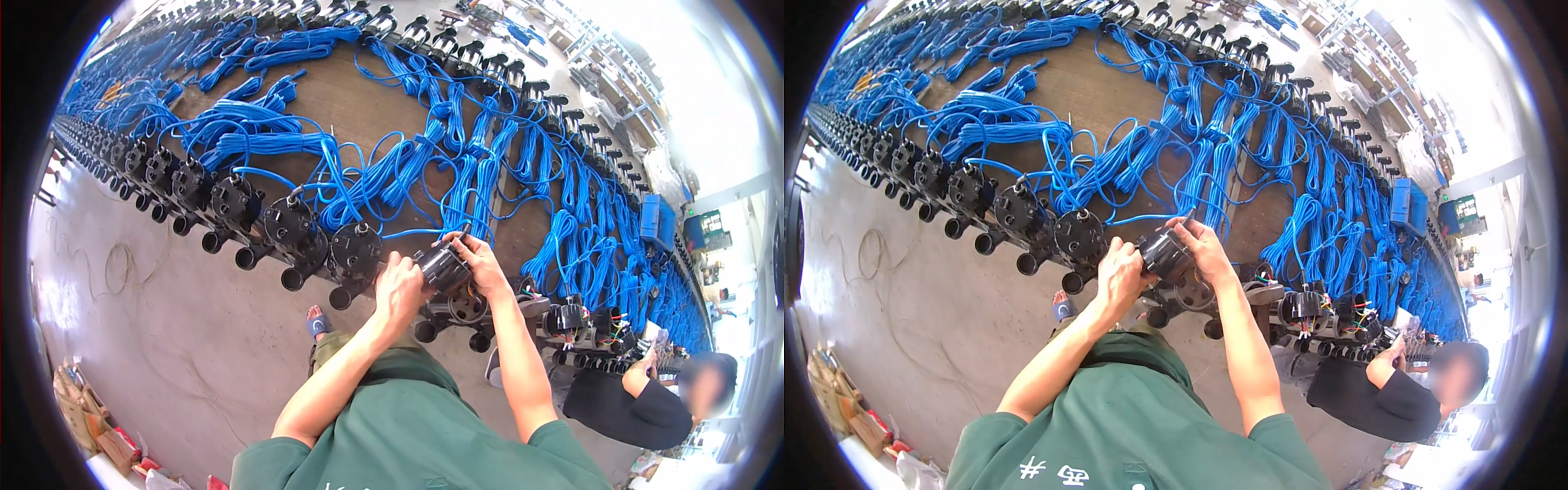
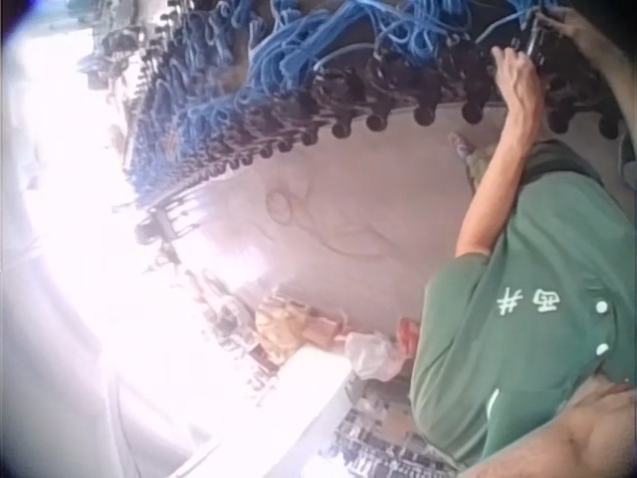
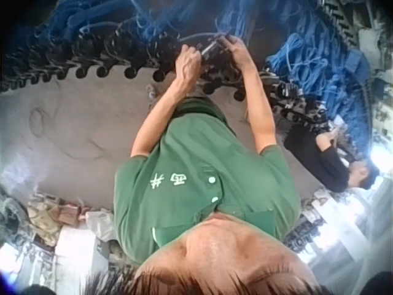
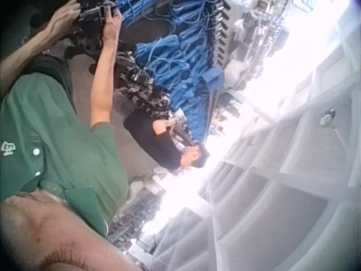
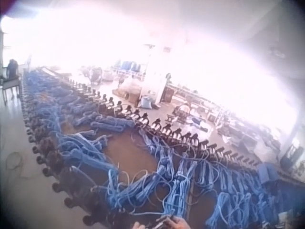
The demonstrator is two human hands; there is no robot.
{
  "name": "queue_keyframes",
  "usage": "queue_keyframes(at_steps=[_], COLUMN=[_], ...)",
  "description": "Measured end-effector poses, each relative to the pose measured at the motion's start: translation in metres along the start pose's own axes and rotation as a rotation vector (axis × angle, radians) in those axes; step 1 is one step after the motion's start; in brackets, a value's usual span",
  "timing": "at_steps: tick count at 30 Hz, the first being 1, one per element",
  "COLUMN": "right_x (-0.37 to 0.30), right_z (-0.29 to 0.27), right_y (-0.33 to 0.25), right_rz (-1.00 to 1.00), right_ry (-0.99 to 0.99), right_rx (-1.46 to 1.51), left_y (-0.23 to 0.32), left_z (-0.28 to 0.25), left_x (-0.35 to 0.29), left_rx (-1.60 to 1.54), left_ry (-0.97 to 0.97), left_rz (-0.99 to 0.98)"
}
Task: The person uses a hammer to secure parts on a series of water pumps lined up on a workbench, then wires the components together by hand.
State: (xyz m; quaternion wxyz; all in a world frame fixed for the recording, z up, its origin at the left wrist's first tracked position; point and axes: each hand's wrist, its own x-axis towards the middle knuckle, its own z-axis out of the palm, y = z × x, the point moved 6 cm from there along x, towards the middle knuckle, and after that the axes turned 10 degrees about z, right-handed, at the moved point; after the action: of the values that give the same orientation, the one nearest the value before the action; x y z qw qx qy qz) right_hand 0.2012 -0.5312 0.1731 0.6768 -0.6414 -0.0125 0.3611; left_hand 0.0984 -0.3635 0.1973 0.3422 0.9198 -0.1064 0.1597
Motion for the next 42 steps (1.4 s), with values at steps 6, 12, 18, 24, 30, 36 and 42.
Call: queue_keyframes(at_steps=[6, 12, 18, 24, 30, 36, 42], right_x=[-0.004, -0.011, -0.02, -0.02, -0.024, -0.029, -0.044], right_z=[0.009, 0.026, 0.047, 0.037, 0.059, 0.074, 0.105], right_y=[-0.011, -0.023, -0.036, -0.034, -0.035, -0.039, -0.031], right_rz=[-0.018, -0.077, -0.185, -0.201, -0.244, -0.375, -0.542], right_ry=[-0.003, 0.088, 0.17, 0.204, 0.253, 0.346, 0.418], right_rx=[-0.037, -0.25, -0.465, -0.453, -0.503, -0.764, -0.933], left_y=[-0.008, -0.005, 0.0, -0.01, -0.021, -0.017, -0.037], left_z=[0.006, -0.004, -0.009, -0.019, -0.005, -0.034, -0.034], left_x=[0.001, -0.027, -0.057, -0.058, -0.061, -0.083, -0.094], left_rx=[0.036, -0.113, -0.362, -0.073, 0.083, -0.229, -0.634], left_ry=[0.049, 0.231, 0.334, 0.236, 0.069, 0.037, 0.134], left_rz=[0.06, -0.077, -0.17, 0.016, 0.078, 0.204, -0.224])
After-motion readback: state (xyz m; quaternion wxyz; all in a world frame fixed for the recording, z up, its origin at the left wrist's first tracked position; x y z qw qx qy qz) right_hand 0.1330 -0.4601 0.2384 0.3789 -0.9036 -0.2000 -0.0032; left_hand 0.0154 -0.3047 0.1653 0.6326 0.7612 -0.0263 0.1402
